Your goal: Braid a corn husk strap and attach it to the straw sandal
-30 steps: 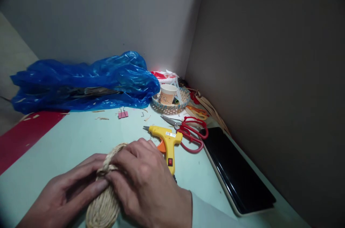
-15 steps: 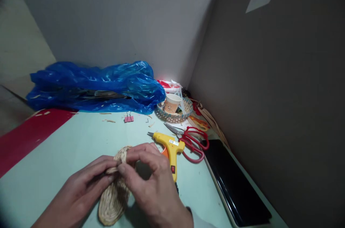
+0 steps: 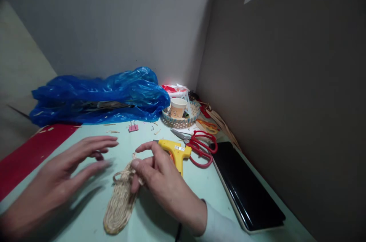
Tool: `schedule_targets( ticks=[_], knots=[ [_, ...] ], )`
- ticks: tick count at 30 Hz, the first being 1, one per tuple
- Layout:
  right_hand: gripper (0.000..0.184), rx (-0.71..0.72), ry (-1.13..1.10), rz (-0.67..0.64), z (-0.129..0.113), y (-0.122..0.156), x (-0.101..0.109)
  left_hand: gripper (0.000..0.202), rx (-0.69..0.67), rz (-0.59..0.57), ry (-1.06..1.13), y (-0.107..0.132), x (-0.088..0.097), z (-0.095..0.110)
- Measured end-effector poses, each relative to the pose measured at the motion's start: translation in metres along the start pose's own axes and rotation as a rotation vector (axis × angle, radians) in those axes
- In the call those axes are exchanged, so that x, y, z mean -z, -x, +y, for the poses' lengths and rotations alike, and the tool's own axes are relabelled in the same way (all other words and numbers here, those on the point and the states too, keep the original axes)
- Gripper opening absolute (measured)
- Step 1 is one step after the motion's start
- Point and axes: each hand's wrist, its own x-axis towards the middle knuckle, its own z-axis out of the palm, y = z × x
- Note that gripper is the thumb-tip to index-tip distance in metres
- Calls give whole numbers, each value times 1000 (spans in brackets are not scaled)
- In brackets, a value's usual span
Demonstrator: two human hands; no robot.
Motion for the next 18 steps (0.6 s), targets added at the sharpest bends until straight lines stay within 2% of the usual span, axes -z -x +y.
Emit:
schedule_targets(
  ticks=[3, 6, 9, 11, 12, 14, 15, 18],
  knots=[
    [28, 11, -115, -83, -5, 3, -1, 36, -155, -83, -10, -1, -18, 9],
    [37, 9, -137, -90, -13, 7, -2, 29, -228, -15, 24, -2, -33, 17],
    [48, 23, -127, -87, -19, 8, 0, 22, -313, -35, 34, -5, -36, 19],
    [45, 66, -92, -77, -23, 6, 5, 20, -330, -38, 39, -8, -34, 18],
    [39, 99, -49, -57, -26, 5, 9, 18, -310, -4, 34, -9, -33, 17],
    [26, 175, 143, 30, -32, 4, 20, 11, -211, 94, 24, -12, -30, 14],
    [20, 202, 346, 96, -35, 4, 26, 7, -137, 129, 26, -12, -27, 12],
    [20, 152, 1183, 308, -43, 3, 45, 18, 153, 167, 80, -11, -17, 6]
  ],
)
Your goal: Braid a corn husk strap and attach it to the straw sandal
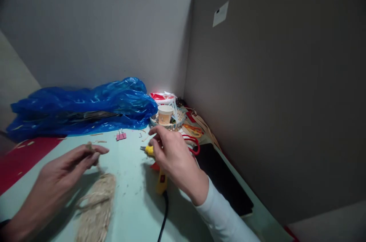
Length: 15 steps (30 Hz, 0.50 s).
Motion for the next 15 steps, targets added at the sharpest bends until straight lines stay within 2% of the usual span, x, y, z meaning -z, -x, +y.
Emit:
schedule_targets(
  ticks=[1, 3, 8, 11, 15],
  knots=[
    [20, -29, 211, 8, 4, -1, 2, 22, 89, 13, 17, 0, 4, -3],
    [20, -86, 436, -16, 13, -3, 1, 25, 201, 35, 30, 0, 12, -9],
    [21, -116, 611, -74, 30, -2, -7, 29, 285, 22, 138, 0, 18, -12],
    [23, -143, 655, -75, 42, 2, -2, 28, 262, -12, 271, 1, 17, -5],
    [28, -85, 652, -117, 61, 7, 6, 31, 278, -14, 330, 3, 20, 0]
  ],
)
